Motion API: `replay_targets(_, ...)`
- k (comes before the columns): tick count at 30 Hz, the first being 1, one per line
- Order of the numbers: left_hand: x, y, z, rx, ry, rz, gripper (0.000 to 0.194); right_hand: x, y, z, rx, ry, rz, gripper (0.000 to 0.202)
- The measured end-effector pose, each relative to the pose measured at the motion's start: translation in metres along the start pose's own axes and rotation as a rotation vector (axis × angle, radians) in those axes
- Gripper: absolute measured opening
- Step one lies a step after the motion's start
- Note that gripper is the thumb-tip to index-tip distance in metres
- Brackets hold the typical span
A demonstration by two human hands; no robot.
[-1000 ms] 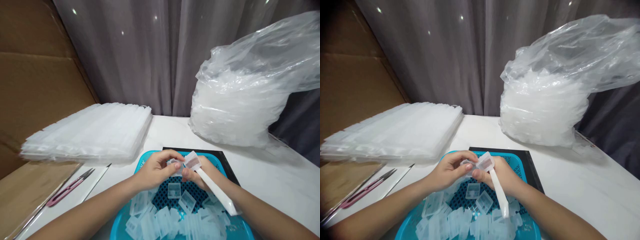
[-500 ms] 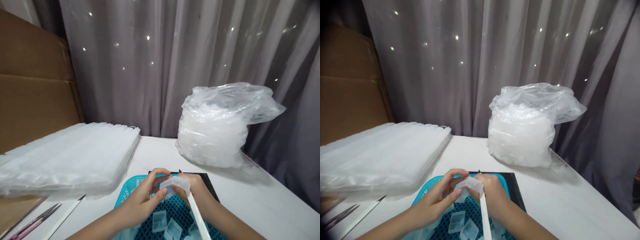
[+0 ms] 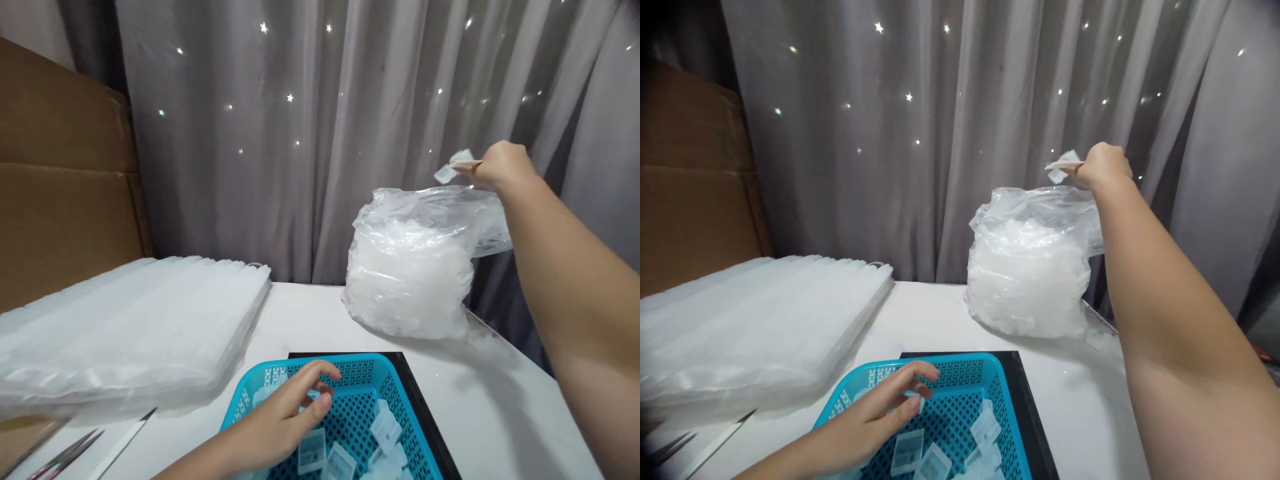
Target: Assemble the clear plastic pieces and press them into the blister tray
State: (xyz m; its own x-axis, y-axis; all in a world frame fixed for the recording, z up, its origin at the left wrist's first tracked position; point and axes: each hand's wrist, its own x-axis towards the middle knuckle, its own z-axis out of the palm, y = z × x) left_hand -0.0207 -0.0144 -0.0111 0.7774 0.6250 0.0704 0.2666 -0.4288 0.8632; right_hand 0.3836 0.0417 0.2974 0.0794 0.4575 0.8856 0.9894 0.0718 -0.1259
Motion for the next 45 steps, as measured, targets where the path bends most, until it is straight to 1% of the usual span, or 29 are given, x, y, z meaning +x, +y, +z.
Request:
replay_targets(1,0.0,0.003,-0.001,0.042,0.001,0.011,0.035,0.0,-0.001,0.0,-0.065,0.01,0.154,0.048)
replay_targets(2,0.0,0.005,-0.001,0.097,0.002,0.017,0.032,-0.005,-0.004,-0.001,-0.115,0.02,0.269,0.051)
replay_targets(3,0.001,0.007,-0.002,0.161,-0.006,0.018,0.029,-0.014,-0.01,-0.004,-0.138,0.028,0.326,0.052)
replay_targets(4,0.001,0.008,-0.002,0.233,-0.019,0.013,0.026,-0.026,-0.018,-0.008,-0.099,0.036,0.292,0.05)
replay_targets(6,0.0,0.007,-0.002,0.382,-0.062,-0.009,0.024,-0.06,-0.041,-0.015,0.008,0.076,0.115,0.04)
replay_targets(7,0.0,0.006,-0.001,0.452,-0.093,-0.02,0.026,-0.081,-0.055,-0.016,0.025,0.097,0.042,0.037)
replay_targets(9,0.0,0.002,0.001,0.556,-0.163,-0.027,0.033,-0.13,-0.084,-0.011,0.059,0.07,-0.08,0.033)
replay_targets(10,0.0,-0.001,0.002,0.593,-0.184,-0.025,0.036,-0.158,-0.099,-0.004,0.118,-0.082,-0.171,0.032)
replay_targets(11,0.001,-0.005,0.003,0.623,-0.186,-0.021,0.039,-0.187,-0.114,0.004,0.195,-0.308,-0.273,0.032)
replay_targets(12,0.001,-0.008,0.004,0.659,-0.165,-0.021,0.044,-0.216,-0.126,0.015,0.26,-0.626,-0.396,0.028)
replay_targets(13,0.002,-0.012,0.005,0.699,-0.127,-0.031,0.049,-0.244,-0.137,0.026,0.283,-0.883,-0.497,0.022)
replay_targets(14,0.003,-0.016,0.006,0.737,-0.086,-0.049,0.052,-0.269,-0.144,0.037,0.277,-1.047,-0.546,0.019)
replay_targets(15,0.004,-0.02,0.006,0.774,-0.048,-0.07,0.052,-0.29,-0.149,0.049,0.277,-1.166,-0.585,0.017)
replay_targets(16,0.005,-0.023,0.007,0.806,-0.021,-0.091,0.049,-0.308,-0.15,0.059,0.279,-1.245,-0.586,0.016)
replay_targets(17,0.006,-0.025,0.008,0.827,-0.01,-0.108,0.045,-0.321,-0.149,0.068,0.272,-1.274,-0.573,0.014)
replay_targets(19,0.007,-0.027,0.008,0.843,-0.011,-0.129,0.035,-0.336,-0.14,0.08,0.272,-1.279,-0.547,0.008)
replay_targets(21,0.009,-0.024,0.009,0.818,0.004,-0.095,0.026,-0.339,-0.129,0.084,0.314,-1.257,-0.528,0.01)
replay_targets(22,0.01,-0.021,0.009,0.783,0.023,-0.051,0.022,-0.338,-0.125,0.084,0.356,-1.244,-0.513,0.012)
replay_targets(24,0.012,-0.015,0.008,0.701,0.077,0.088,0.013,-0.335,-0.121,0.082,0.474,-1.205,-0.446,0.013)
replay_targets(26,0.013,-0.009,0.008,0.628,0.117,0.227,0.006,-0.334,-0.124,0.08,0.64,-1.144,-0.327,0.019)
replay_targets(28,0.012,-0.005,0.009,0.573,0.187,0.312,0.005,-0.335,-0.132,0.08,0.824,-1.073,-0.173,0.028)
replay_targets(30,0.01,-0.002,0.01,0.52,0.267,0.349,0.006,-0.339,-0.139,0.081,0.978,-1.011,0.014,0.033)
replay_targets(31,0.009,0.0,0.01,0.498,0.287,0.364,0.007,-0.341,-0.141,0.082,1.043,-0.987,0.11,0.034)
replay_targets(34,0.008,0.003,0.011,0.46,0.26,0.417,0.007,-0.343,-0.142,0.084,1.231,-0.915,0.377,0.032)
replay_targets(36,0.007,0.005,0.011,0.453,0.273,0.446,0.011,-0.342,-0.141,0.083,1.373,-0.868,0.516,0.029)
replay_targets(39,0.007,0.004,0.012,0.435,0.332,0.442,0.023,-0.337,-0.143,0.078,1.582,-0.87,0.635,0.032)
replay_targets(41,0.006,0.003,0.012,0.409,0.329,0.452,0.036,-0.335,-0.147,0.074,1.665,-0.874,0.673,0.036)
replay_targets(43,0.005,0.002,0.012,0.406,0.303,0.491,0.048,-0.336,-0.151,0.073,1.685,-0.813,0.698,0.041)
replay_targets(45,0.005,0.003,0.012,0.442,0.313,0.527,0.047,-0.337,-0.153,0.074,1.68,-0.738,0.715,0.046)
